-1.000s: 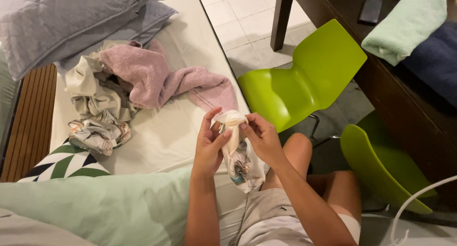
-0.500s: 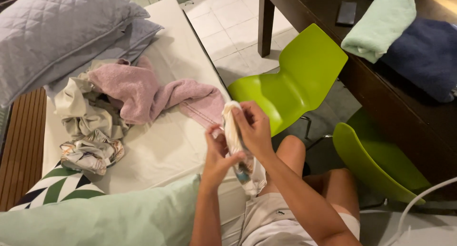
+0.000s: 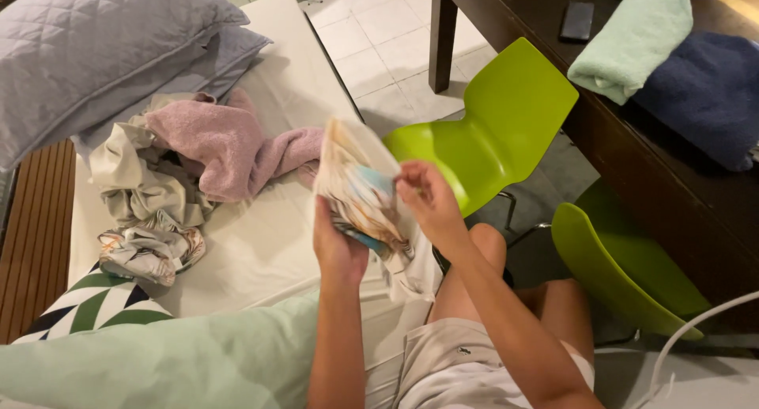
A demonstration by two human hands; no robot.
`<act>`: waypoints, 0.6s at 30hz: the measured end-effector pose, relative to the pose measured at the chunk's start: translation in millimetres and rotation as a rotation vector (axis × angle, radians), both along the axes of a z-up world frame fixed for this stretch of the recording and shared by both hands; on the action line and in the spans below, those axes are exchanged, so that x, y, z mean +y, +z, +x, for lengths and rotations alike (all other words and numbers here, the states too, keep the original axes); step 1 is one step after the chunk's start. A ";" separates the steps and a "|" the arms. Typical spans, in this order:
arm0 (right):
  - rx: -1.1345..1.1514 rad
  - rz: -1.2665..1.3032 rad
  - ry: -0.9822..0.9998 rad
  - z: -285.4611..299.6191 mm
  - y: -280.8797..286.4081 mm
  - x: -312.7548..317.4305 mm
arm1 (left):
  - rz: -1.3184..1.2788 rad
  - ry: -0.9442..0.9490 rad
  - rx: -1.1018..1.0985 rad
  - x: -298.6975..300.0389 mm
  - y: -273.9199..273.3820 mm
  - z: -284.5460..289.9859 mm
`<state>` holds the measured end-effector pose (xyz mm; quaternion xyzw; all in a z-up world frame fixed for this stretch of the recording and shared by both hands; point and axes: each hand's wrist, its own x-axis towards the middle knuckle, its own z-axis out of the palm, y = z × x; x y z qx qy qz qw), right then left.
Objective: The person sits on the edge of a bed and folds a white patterned cloth by hand. They smooth the fabric, fold it into a compact square, and place it on a nearby dark wooden table. The person then picks up a green and white striped cloth and begins folding it as well.
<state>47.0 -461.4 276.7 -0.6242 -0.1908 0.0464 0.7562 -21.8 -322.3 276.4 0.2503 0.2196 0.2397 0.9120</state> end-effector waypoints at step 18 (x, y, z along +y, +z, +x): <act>-0.412 -0.382 0.745 -64.8 -68.9 -22.7 | 0.044 0.274 -0.217 24.5 -68.0 5.5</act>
